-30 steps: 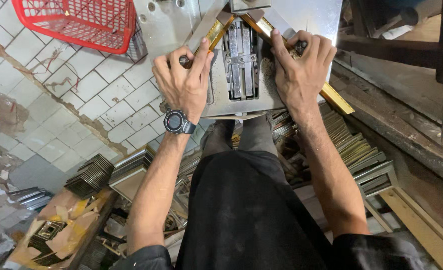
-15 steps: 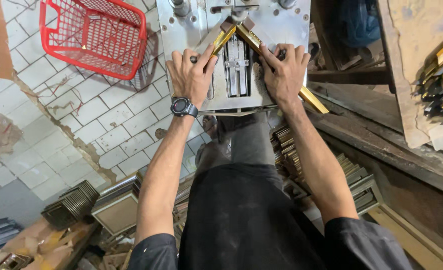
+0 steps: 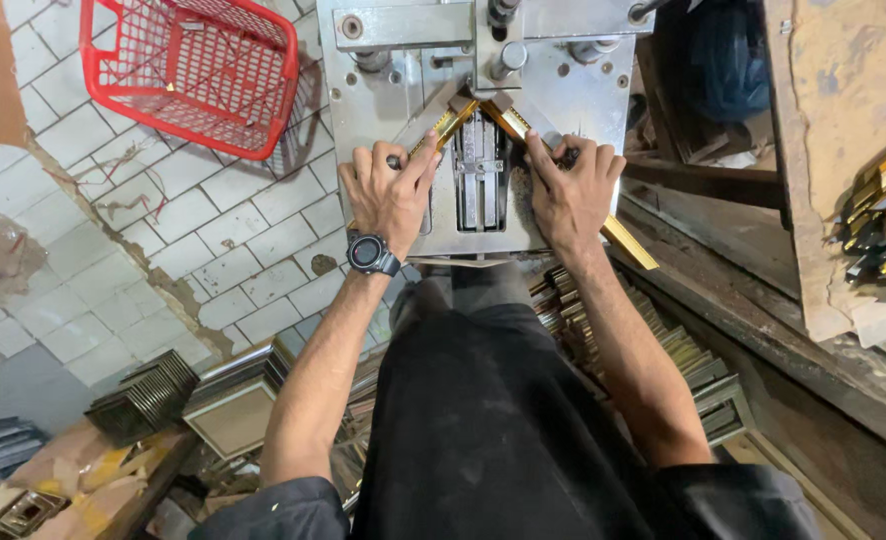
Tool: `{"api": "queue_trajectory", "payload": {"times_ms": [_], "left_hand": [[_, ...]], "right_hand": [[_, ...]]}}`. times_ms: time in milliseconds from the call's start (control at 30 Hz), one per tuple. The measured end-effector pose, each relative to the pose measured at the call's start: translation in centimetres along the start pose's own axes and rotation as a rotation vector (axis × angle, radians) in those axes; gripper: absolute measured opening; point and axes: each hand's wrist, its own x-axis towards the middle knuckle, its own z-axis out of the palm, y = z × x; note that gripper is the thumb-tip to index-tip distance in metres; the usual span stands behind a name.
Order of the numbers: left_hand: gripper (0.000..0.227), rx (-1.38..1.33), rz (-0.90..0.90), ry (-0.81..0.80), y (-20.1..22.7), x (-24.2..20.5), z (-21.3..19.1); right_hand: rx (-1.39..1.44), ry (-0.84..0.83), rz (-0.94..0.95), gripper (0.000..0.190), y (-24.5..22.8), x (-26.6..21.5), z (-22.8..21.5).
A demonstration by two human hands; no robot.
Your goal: The person assembles gold picture frames by joining four mitered pieces in a corner-joint machine. They repeatedly pick up frame pieces, align them in the machine, press the handles to secure the corners, and place the completed frames on a nearby table.
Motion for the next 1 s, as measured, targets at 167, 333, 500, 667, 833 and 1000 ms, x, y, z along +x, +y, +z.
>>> {"api": "queue_trajectory", "payload": {"times_ms": [167, 333, 500, 667, 833, 1000], "left_hand": [[0.032, 0.003, -0.007, 0.015, 0.2, -0.2, -0.6], [0.032, -0.009, -0.009, -0.022, 0.5, 1.1, -0.5], [0.033, 0.006, 0.013, 0.041, -0.1, -0.8, 0.2], [0.030, -0.063, -0.012, 0.086, 0.2, -2.4, 0.3], [0.029, -0.073, -0.037, -0.122, 2.7, -9.4, -5.4], [0.023, -0.198, -0.033, 0.318, 6.7, -13.5, -8.4]], "right_hand": [[-0.032, -0.006, 0.005, 0.034, -1.0, -0.3, -0.3], [-0.023, -0.008, -0.007, 0.036, -0.4, 0.7, -0.9], [0.109, -0.038, 0.063, 0.036, -1.1, 0.5, -1.7], [0.304, -0.014, -0.004, 0.051, 2.3, -3.0, -4.9], [0.364, -0.320, 0.087, 0.050, 5.5, -15.2, -11.8], [0.379, 0.232, 0.309, 0.058, 10.0, -19.2, -16.2]]}}
